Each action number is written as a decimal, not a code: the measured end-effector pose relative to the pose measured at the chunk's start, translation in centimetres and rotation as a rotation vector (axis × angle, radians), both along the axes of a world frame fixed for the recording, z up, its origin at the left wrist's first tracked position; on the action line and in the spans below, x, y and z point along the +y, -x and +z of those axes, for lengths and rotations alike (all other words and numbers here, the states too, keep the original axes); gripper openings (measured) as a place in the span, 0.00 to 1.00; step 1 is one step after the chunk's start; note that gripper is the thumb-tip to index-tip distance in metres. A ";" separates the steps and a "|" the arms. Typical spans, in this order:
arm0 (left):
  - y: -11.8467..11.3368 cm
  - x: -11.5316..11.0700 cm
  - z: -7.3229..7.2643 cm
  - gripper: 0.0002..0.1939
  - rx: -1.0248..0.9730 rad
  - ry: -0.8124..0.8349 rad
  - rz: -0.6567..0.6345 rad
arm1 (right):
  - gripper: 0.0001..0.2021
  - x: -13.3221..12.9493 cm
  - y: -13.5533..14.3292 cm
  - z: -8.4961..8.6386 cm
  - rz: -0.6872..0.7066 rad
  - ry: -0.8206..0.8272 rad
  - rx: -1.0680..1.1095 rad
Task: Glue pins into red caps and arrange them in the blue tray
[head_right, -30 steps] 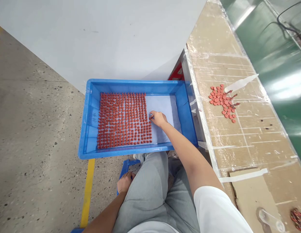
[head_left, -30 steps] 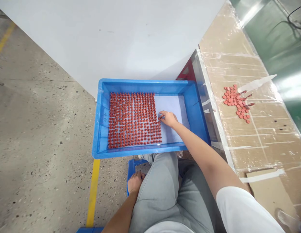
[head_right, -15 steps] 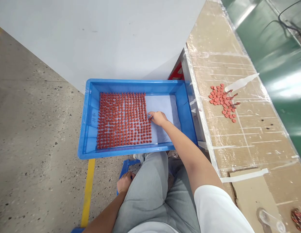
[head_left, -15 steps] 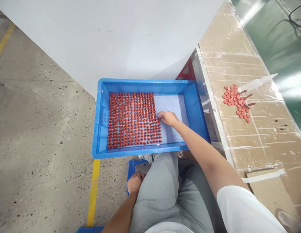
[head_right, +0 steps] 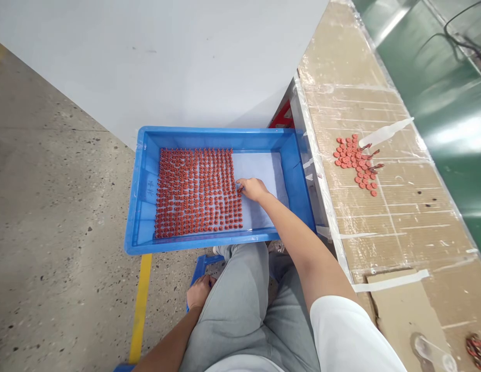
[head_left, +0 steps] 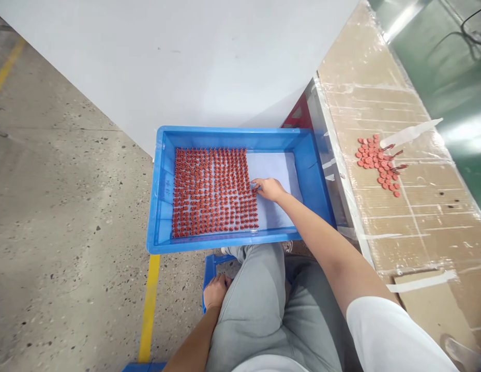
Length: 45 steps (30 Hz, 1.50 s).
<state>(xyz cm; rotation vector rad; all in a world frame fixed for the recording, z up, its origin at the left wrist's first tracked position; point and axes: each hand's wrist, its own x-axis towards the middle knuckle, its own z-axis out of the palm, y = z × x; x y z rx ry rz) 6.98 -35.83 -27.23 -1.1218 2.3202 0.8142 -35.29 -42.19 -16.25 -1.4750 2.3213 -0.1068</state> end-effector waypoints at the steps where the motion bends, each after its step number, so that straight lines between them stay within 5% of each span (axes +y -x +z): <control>1: 0.0 0.0 0.0 0.12 0.000 0.000 -0.001 | 0.24 0.0 0.0 0.0 0.003 0.001 0.000; 18: -0.2 0.2 -0.6 0.14 0.017 0.044 -0.010 | 0.25 0.5 0.5 -0.5 -0.056 0.117 -0.074; 25: -0.3 0.3 -0.6 0.15 0.039 0.061 -0.023 | 0.19 2.8 2.3 0.4 -0.411 0.366 0.013; 29: -0.3 0.3 -0.6 0.15 0.042 0.059 -0.022 | 0.16 4.1 3.3 0.4 -0.542 0.374 -0.005; 36: -0.3 0.4 -0.7 0.16 0.044 0.054 -0.022 | 0.18 5.0 3.6 -0.9 -0.453 0.212 -0.186; 45: -0.2 0.2 -0.6 0.14 0.025 0.042 -0.015 | 0.11 4.1 1.8 -2.0 -0.443 0.165 -0.122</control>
